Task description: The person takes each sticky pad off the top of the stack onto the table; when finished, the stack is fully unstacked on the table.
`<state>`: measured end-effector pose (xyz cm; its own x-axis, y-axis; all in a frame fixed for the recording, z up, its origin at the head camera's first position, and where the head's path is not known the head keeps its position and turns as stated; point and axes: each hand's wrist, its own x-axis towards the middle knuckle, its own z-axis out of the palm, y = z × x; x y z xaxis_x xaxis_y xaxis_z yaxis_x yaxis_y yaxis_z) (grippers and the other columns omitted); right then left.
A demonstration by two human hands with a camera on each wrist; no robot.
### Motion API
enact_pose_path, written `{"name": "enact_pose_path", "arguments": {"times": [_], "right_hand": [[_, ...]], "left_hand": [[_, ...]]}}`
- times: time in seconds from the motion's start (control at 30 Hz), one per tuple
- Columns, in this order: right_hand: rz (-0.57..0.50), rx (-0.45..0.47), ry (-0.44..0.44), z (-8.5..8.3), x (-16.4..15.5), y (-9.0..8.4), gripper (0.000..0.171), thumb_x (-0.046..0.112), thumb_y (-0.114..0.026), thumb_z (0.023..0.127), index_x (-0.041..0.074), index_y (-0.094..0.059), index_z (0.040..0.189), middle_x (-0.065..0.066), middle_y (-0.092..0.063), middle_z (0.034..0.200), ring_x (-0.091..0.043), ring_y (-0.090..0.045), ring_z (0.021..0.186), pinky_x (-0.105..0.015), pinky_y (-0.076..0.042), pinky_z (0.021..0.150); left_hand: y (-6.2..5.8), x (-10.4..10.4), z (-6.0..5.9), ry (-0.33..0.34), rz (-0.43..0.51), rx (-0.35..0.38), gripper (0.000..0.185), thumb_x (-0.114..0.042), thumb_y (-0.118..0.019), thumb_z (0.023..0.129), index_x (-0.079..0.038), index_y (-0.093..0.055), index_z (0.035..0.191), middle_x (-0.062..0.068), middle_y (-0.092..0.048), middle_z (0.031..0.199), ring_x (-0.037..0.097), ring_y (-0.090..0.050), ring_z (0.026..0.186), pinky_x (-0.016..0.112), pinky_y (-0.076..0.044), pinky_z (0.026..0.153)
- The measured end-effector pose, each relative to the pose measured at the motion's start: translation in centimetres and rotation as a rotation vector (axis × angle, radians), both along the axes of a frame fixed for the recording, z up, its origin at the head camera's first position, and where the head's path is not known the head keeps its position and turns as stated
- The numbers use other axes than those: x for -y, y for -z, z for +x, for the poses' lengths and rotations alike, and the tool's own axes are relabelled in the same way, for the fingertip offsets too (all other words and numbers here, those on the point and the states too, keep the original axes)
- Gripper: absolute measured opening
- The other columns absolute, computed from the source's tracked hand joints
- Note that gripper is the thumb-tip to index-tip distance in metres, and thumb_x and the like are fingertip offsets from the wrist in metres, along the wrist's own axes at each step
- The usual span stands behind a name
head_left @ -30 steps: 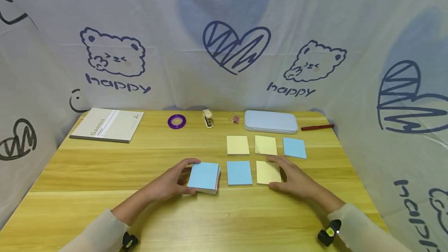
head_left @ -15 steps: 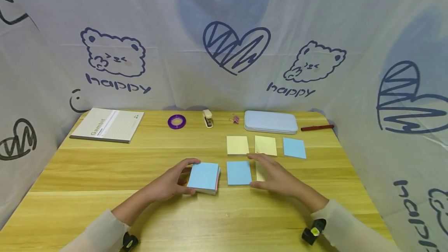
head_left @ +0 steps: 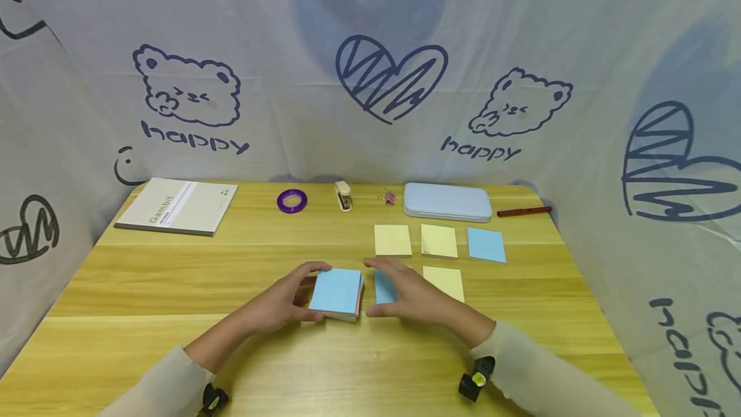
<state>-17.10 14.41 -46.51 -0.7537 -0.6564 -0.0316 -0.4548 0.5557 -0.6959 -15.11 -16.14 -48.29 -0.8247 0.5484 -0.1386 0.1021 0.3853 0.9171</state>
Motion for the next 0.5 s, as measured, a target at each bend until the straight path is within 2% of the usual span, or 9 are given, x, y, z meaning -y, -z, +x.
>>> {"name": "enact_pose_path", "arguments": {"times": [0.2,0.5], "right_hand": [[0.017,-0.004,-0.038,0.2,2.4,0.1,0.093,0.047,-0.081,0.088,0.01,-0.036,0.16,-0.011,-0.041,0.159,-0.031,-0.043,0.145,-0.051,-0.042,0.115],[-0.002,-0.05,-0.044,0.6,4.2,0.5,0.089,0.038,-0.084,0.088,0.011,-0.038,0.158,-0.008,-0.047,0.154,-0.022,-0.052,0.132,-0.04,-0.048,0.107]], "left_hand": [[0.0,0.1,0.0,0.008,0.006,0.0,0.082,-0.011,-0.081,0.09,-0.013,-0.032,0.156,0.024,-0.034,0.16,0.054,-0.03,0.147,0.068,-0.037,0.111],[0.1,0.2,0.0,0.017,0.018,0.0,0.081,-0.012,-0.08,0.091,-0.016,-0.033,0.156,0.024,-0.033,0.161,0.054,-0.029,0.148,0.069,-0.037,0.111]]}}
